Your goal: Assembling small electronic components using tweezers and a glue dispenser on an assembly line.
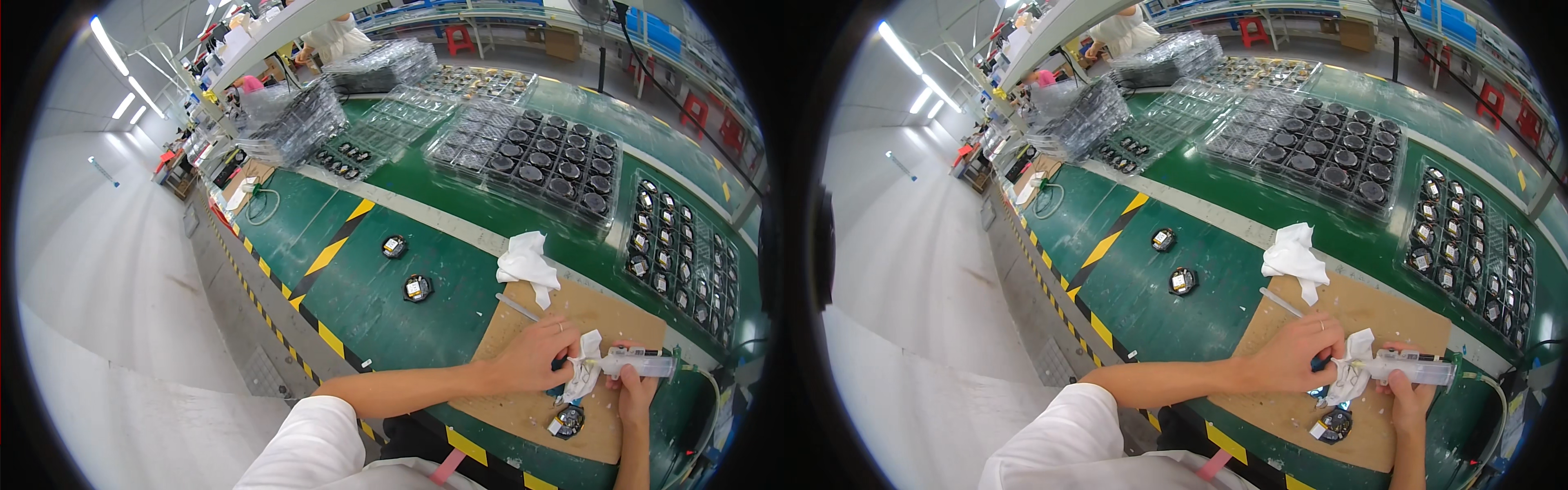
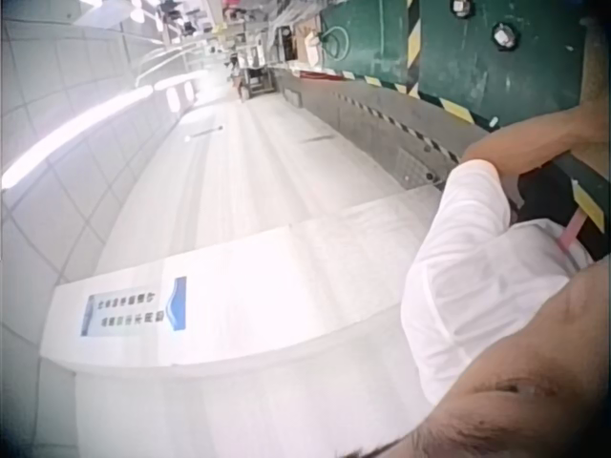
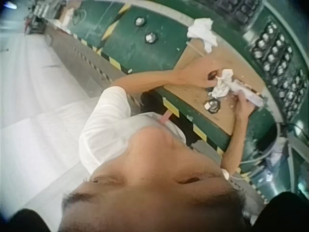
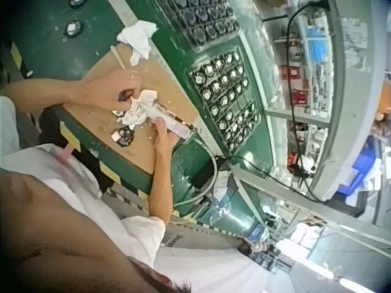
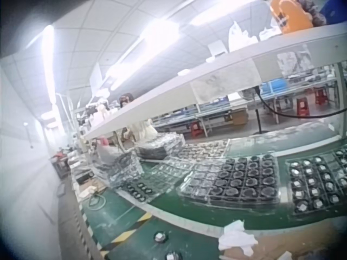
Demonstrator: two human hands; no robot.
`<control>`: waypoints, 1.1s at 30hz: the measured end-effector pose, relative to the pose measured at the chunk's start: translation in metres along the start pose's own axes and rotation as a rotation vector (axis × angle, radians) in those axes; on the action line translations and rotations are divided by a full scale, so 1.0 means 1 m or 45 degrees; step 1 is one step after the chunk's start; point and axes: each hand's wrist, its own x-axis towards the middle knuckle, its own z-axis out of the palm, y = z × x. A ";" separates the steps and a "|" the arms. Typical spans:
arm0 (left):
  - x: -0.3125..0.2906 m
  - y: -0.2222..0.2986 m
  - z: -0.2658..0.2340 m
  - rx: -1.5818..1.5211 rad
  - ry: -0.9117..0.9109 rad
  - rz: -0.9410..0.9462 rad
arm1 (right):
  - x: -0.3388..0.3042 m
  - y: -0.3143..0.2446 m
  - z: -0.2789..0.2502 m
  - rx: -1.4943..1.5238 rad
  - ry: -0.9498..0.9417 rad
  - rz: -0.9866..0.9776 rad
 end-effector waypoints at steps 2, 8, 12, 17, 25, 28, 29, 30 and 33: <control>0.000 0.001 -0.001 -0.006 -0.008 -0.004 | 0.000 -0.002 0.001 -0.013 -0.010 -0.002; -0.001 -0.002 0.002 -0.039 -0.015 -0.011 | 0.001 -0.001 0.002 -0.082 -0.029 0.025; 0.000 -0.001 0.001 -0.032 -0.023 -0.004 | 0.002 -0.002 0.002 -0.085 -0.042 0.013; 0.000 -0.001 0.001 -0.027 -0.040 -0.001 | 0.001 -0.002 0.000 -0.095 -0.061 0.046; 0.001 0.001 -0.002 -0.006 -0.053 0.008 | 0.001 -0.002 0.000 -0.084 -0.058 0.058; 0.001 0.001 -0.001 -0.008 -0.065 0.008 | 0.001 -0.001 -0.001 -0.092 -0.054 0.053; 0.000 0.001 -0.001 -0.007 -0.061 0.014 | 0.001 -0.001 0.000 -0.091 -0.054 0.053; 0.000 0.001 -0.001 -0.006 -0.057 0.019 | 0.001 -0.002 0.001 -0.087 -0.041 0.042; 0.000 0.001 -0.001 0.003 -0.061 0.021 | 0.001 -0.002 0.002 -0.081 -0.024 0.026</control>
